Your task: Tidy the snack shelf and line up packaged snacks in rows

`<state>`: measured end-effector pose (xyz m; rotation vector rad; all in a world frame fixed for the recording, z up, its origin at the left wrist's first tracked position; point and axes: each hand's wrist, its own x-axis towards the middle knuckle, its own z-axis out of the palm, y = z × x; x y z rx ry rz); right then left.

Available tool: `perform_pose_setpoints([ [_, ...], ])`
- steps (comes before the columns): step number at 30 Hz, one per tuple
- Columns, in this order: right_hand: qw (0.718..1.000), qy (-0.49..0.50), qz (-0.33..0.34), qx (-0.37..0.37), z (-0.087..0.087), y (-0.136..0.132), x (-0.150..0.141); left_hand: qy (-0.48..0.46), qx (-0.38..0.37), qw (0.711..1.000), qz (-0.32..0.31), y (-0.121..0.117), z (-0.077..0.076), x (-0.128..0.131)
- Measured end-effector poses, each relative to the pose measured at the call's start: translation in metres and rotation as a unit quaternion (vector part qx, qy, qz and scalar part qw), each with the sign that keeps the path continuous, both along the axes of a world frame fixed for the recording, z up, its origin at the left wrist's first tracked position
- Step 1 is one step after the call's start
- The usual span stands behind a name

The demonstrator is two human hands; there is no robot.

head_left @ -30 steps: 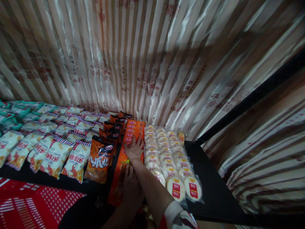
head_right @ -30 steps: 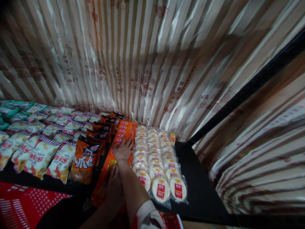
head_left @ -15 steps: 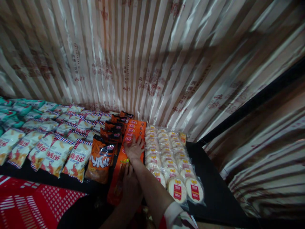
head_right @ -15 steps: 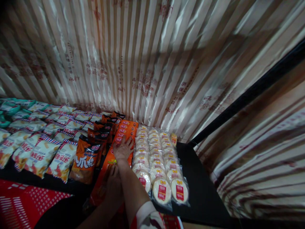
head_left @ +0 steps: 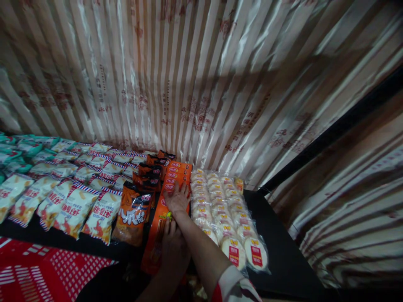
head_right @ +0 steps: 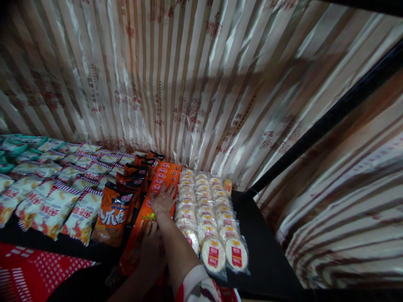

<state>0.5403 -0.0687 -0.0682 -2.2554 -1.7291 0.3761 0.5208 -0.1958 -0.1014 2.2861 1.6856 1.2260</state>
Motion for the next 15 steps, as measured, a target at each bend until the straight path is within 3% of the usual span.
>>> perform_pose_setpoints([
  [15,0.999,-0.049,-0.002,0.018,-0.0020,0.0049,0.0037,0.076,-0.022,0.997,0.013,0.0021,0.0032,0.0013],
])
